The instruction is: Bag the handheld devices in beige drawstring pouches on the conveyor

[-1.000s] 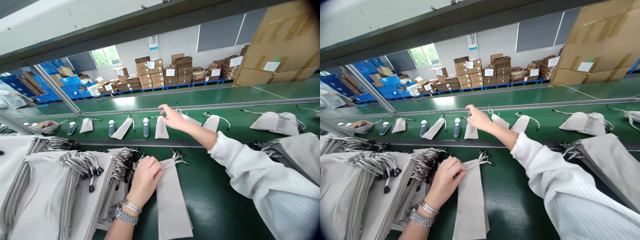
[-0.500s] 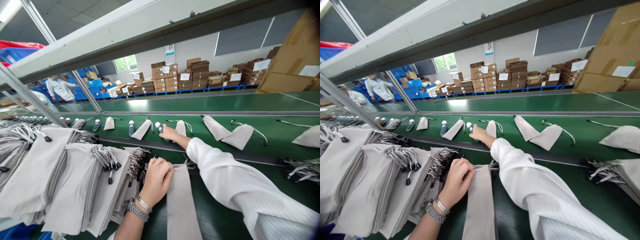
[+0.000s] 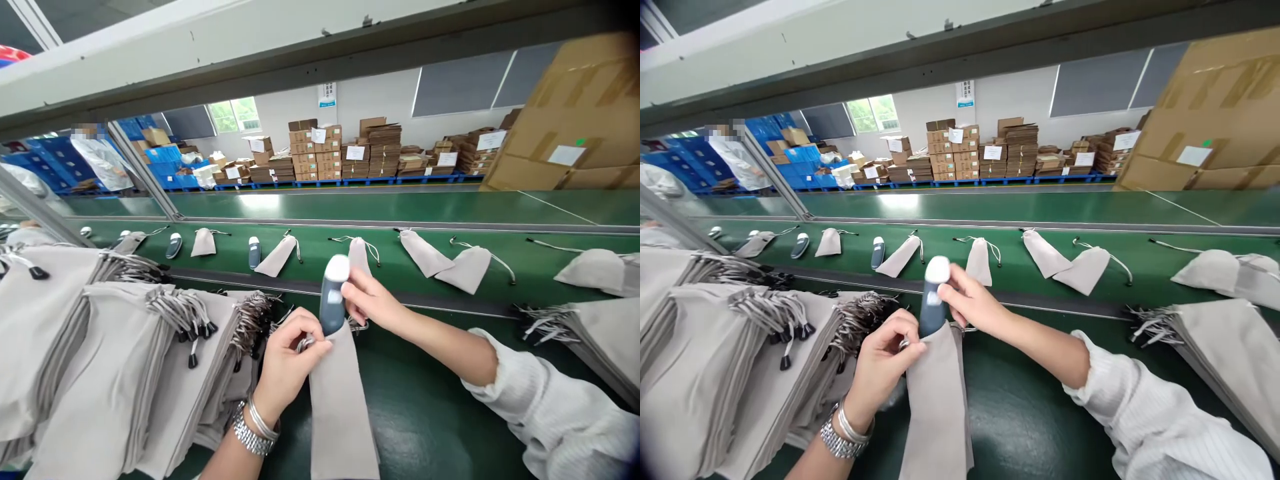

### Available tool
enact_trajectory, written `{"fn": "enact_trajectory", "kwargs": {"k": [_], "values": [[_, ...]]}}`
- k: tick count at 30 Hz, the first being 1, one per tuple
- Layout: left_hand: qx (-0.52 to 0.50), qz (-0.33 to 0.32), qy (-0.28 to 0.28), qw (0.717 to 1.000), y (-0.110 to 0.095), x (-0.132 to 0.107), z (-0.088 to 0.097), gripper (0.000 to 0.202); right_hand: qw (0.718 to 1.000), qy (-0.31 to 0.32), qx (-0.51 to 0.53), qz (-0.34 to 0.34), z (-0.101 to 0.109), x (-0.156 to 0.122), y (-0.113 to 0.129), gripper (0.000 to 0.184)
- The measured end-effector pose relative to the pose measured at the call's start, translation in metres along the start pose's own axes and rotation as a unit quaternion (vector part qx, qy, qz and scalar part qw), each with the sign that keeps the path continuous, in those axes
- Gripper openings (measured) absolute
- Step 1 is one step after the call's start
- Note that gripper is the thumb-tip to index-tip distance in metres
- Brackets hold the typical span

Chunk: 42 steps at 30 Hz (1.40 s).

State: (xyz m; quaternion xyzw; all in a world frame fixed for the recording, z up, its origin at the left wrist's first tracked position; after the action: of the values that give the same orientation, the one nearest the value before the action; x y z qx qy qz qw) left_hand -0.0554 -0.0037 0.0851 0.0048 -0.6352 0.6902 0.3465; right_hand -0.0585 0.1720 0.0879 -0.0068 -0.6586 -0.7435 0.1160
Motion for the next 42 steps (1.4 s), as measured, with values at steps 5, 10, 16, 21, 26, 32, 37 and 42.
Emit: {"fn": "enact_trajectory", "kwargs": {"k": [5, 10, 16, 21, 26, 32, 37, 42], "values": [[-0.016, -0.003, -0.082, 0.996, -0.003, 0.0, 0.012, 0.017, 0.993, 0.081, -0.08, -0.005, -0.007, -0.012, 0.011, 0.046], [-0.031, 0.015, -0.102, 0.994, 0.005, 0.0, 0.02, 0.018, 0.98, 0.176, -0.025, -0.091, -0.013, -0.023, 0.018, 0.035], [-0.107, 0.044, -0.128, 0.985, 0.0, 0.004, 0.034, 0.027, 0.99, 0.1, 0.077, -0.069, 0.016, -0.031, 0.045, 0.024], [-0.181, 0.01, -0.202, 0.963, -0.005, 0.006, 0.047, 0.025, 0.983, -0.027, 0.183, 0.012, 0.042, -0.047, 0.077, 0.022], [0.007, 0.004, -0.11, 0.994, 0.006, 0.004, 0.021, 0.024, 0.973, -0.135, 0.153, 0.106, 0.052, -0.026, 0.099, 0.021], [0.289, -0.032, 0.117, 0.95, 0.022, 0.0, -0.008, 0.025, 0.955, -0.233, -0.065, 0.171, 0.08, 0.043, 0.086, 0.032], [0.346, -0.024, 0.149, 0.926, 0.035, -0.006, -0.01, 0.03, 0.939, -0.153, -0.305, 0.049, 0.077, 0.089, 0.03, 0.065], [0.404, -0.026, 0.135, 0.904, 0.039, -0.01, -0.01, 0.03, 0.92, -0.037, -0.389, -0.014, 0.032, 0.125, -0.027, 0.051]]}}
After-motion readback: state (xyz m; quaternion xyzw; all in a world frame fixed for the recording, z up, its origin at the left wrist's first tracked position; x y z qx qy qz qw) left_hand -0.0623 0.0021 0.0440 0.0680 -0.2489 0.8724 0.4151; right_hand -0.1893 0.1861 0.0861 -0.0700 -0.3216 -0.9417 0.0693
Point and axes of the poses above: each hand's wrist, its own x-axis towards the middle knuckle, its own z-axis out of the back of the hand, y = z × x, the point moved 5 cm from there along x, towards the middle knuckle, and after that the axes turned 2 degrees about -z, right-handed, at the moved point
